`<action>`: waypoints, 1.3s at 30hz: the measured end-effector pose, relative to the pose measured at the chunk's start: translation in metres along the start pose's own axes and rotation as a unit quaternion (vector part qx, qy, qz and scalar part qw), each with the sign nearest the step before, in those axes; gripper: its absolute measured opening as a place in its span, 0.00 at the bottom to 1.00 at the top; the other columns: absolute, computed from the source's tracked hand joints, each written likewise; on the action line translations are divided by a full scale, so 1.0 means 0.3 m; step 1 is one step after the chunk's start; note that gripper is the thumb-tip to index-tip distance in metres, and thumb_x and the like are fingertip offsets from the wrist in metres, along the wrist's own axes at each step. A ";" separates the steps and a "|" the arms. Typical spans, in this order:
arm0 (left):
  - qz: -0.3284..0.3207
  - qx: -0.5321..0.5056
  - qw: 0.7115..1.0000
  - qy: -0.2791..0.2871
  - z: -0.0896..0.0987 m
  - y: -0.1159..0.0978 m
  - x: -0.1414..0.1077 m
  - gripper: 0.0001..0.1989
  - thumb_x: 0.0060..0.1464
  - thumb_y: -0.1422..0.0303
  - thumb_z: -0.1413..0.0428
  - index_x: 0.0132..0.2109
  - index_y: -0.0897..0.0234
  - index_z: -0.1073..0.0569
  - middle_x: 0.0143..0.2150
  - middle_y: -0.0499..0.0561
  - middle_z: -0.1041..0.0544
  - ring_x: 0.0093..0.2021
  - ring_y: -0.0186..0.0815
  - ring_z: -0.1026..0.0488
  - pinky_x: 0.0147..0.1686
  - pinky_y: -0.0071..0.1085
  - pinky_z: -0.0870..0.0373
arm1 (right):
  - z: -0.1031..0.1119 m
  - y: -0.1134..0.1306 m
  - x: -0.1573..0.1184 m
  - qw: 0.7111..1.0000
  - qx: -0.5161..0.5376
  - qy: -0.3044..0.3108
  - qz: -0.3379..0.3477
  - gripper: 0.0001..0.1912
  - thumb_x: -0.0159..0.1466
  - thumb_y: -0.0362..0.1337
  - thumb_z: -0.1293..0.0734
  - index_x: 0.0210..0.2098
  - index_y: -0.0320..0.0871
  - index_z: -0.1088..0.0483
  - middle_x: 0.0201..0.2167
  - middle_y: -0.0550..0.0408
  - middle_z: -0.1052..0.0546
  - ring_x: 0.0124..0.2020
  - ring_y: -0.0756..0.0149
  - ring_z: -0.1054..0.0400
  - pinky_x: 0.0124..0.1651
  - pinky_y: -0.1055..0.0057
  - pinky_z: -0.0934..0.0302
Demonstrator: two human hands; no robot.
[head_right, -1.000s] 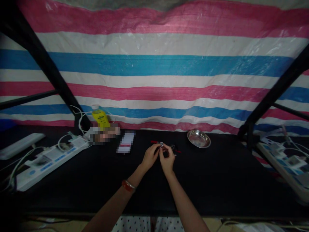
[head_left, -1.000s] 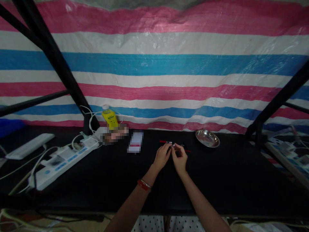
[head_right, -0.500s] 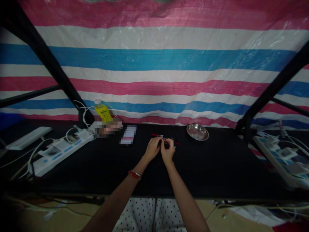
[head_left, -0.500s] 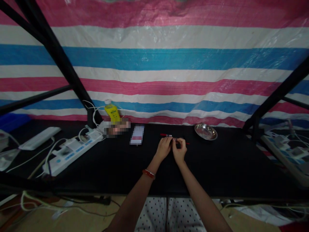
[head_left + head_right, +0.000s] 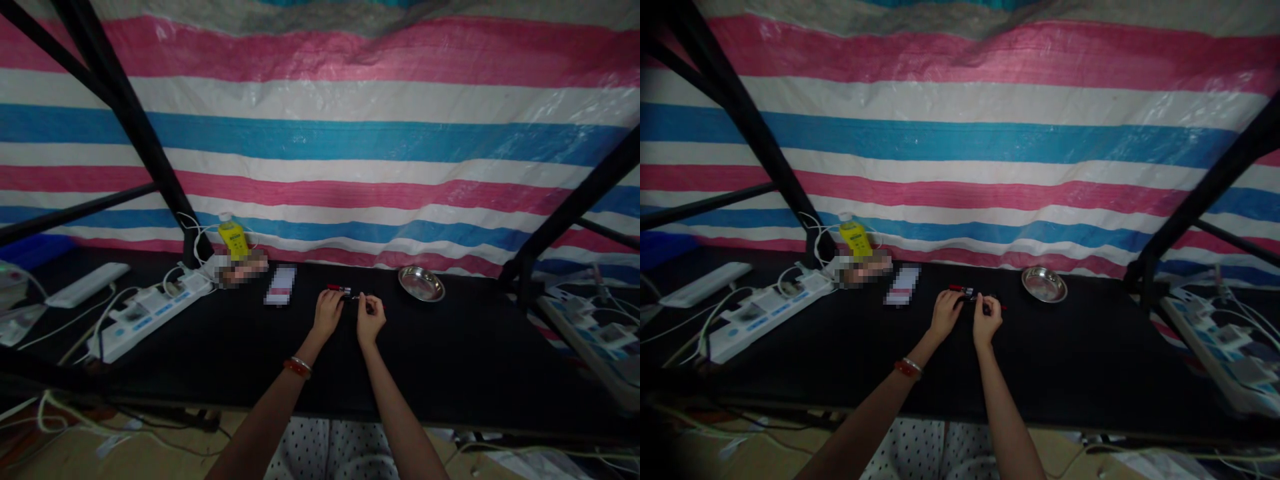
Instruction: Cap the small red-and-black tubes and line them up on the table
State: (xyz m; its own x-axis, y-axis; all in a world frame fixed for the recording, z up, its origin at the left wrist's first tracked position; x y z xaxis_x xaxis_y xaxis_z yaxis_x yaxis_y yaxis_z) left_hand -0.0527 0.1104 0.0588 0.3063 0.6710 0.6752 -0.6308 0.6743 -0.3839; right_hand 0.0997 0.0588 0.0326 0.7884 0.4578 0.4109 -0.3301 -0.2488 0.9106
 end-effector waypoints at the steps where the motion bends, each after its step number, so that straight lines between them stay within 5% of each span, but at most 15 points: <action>1: 0.005 0.013 1.000 -0.003 0.005 0.002 0.000 0.11 0.54 0.77 0.50 0.43 0.62 0.30 0.38 0.51 0.25 0.41 0.37 0.29 0.50 0.41 0.36 | -0.002 0.001 0.000 1.000 -0.003 0.003 0.004 0.18 0.56 0.51 0.35 0.29 0.40 0.34 0.23 0.53 0.28 0.23 0.69 0.35 0.27 0.73 0.42; 6: 0.011 0.056 0.998 0.017 0.007 0.001 -0.001 0.12 0.55 0.77 0.51 0.45 0.62 0.29 0.34 0.50 0.27 0.38 0.36 0.30 0.49 0.41 0.37 | -0.004 0.004 0.006 1.000 0.005 0.021 0.012 0.17 0.58 0.50 0.37 0.28 0.40 0.35 0.22 0.56 0.30 0.23 0.70 0.37 0.28 0.73 0.43; 11: -0.022 0.027 0.998 0.056 -0.007 -0.020 -0.017 0.15 0.55 0.78 0.53 0.47 0.63 0.30 0.35 0.51 0.26 0.38 0.35 0.29 0.49 0.39 0.37 | 0.005 -0.021 0.020 0.999 0.025 0.023 -0.025 0.18 0.60 0.51 0.40 0.28 0.41 0.37 0.22 0.57 0.32 0.24 0.71 0.38 0.29 0.74 0.44; 18: 0.014 -0.019 0.996 0.086 0.008 0.009 -0.044 0.11 0.54 0.77 0.51 0.43 0.63 0.30 0.39 0.51 0.23 0.38 0.35 0.27 0.51 0.42 0.41 | -0.007 -0.030 0.003 0.997 0.019 0.064 -0.030 0.17 0.61 0.50 0.41 0.28 0.42 0.38 0.25 0.58 0.33 0.27 0.70 0.38 0.33 0.72 0.43; 25: 0.081 -0.012 0.991 0.110 0.068 0.124 -0.071 0.09 0.52 0.76 0.49 0.38 0.61 0.27 0.36 0.49 0.22 0.36 0.36 0.27 0.49 0.43 0.41 | -0.056 -0.033 -0.026 0.985 -0.051 0.163 0.015 0.17 0.58 0.49 0.37 0.24 0.42 0.33 0.24 0.55 0.31 0.32 0.65 0.37 0.40 0.67 0.43; 30: 0.147 -0.017 0.986 0.076 0.116 0.215 -0.081 0.11 0.52 0.77 0.48 0.39 0.61 0.25 0.37 0.50 0.21 0.39 0.38 0.27 0.42 0.40 0.34 | -0.079 0.022 -0.047 0.961 -0.150 0.212 0.091 0.16 0.58 0.48 0.36 0.23 0.43 0.29 0.29 0.52 0.27 0.36 0.61 0.38 0.43 0.64 0.46; 39: 0.162 -0.063 0.980 0.092 0.086 0.224 -0.084 0.12 0.50 0.77 0.46 0.40 0.59 0.24 0.37 0.49 0.21 0.40 0.37 0.28 0.43 0.39 0.32 | -0.087 0.017 -0.054 0.952 -0.179 0.237 0.078 0.18 0.60 0.49 0.39 0.22 0.43 0.31 0.25 0.54 0.29 0.33 0.62 0.39 0.39 0.66 0.46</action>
State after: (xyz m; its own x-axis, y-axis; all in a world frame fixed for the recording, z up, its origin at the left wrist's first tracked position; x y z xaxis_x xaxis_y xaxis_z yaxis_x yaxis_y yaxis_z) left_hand -0.1212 0.1308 0.0323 0.2352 0.8932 0.3833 -0.6272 0.4407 -0.6422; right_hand 0.0716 0.0724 0.0316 0.4200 0.7943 0.4390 -0.6469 -0.0772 0.7587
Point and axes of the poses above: each hand's wrist, its own x-axis towards the middle knuckle, its own z-axis out of the back of the hand, y = z × x, the point moved 10 cm from there along x, towards the middle knuckle
